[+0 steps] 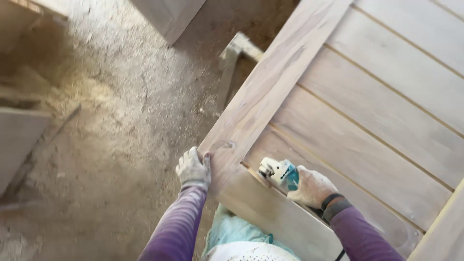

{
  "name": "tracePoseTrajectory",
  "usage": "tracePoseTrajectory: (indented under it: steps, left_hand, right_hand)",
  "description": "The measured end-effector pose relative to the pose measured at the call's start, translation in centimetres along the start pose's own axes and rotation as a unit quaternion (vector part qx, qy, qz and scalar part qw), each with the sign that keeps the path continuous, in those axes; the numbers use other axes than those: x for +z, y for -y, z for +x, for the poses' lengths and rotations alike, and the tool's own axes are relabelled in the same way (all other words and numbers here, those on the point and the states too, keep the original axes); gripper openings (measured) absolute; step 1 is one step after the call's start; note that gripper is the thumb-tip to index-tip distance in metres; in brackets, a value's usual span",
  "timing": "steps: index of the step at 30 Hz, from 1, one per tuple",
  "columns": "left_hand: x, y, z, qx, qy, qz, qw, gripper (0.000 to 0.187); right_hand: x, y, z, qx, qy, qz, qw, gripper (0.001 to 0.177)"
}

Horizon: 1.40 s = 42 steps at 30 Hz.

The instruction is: Sanding the surface and grooves of a wooden door using a power sander.

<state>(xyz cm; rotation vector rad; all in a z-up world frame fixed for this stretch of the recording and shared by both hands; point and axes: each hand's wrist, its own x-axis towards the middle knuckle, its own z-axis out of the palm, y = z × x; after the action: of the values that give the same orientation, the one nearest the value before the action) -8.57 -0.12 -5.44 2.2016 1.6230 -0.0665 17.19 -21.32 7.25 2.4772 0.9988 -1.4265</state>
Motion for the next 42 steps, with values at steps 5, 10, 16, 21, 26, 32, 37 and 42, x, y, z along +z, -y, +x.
tracePoseTrajectory:
  steps: [5,10,16,21,26,32,37,42]
  left_hand:
    - [-0.7,-0.1,0.3,0.011,0.012,-0.002,1.000,0.061]
    - [-1.1,-0.1,-0.1,0.028,-0.007,-0.018,0.999,0.057]
    - [-0.9,-0.1,-0.1,0.040,-0.016,-0.010,0.999,0.055]
    - [-0.5,-0.1,0.0,0.039,-0.014,0.000,0.999,0.056]
    - [-0.3,0.2,-0.1,0.034,-0.020,-0.008,0.999,0.056]
    - [-0.3,0.1,-0.1,0.032,-0.025,0.002,0.999,0.055]
    - [-0.7,-0.2,0.0,0.026,-0.010,0.005,1.000,0.055]
    - [-1.1,-0.4,-0.1,0.021,0.017,0.009,1.000,0.055]
  right_hand:
    - [-0.7,1.4,1.9,0.011,-0.015,-0.031,0.999,0.062]
    - [-1.0,2.2,2.5,0.008,-0.010,-0.039,0.999,0.058]
    - [-1.2,3.3,2.5,0.018,-0.006,-0.036,0.999,0.059]
    - [-1.0,3.7,2.7,0.008,-0.018,-0.035,0.999,0.057]
    - [-1.1,3.9,2.6,-0.004,-0.013,-0.043,0.999,0.058]
    - [-1.3,3.1,1.5,-0.006,-0.005,-0.071,0.997,0.058]
    - [-0.7,0.5,0.1,0.002,-0.004,-0.079,0.997,0.056]
    - [0.3,-3.1,-1.7,0.021,0.015,-0.081,0.996,0.056]
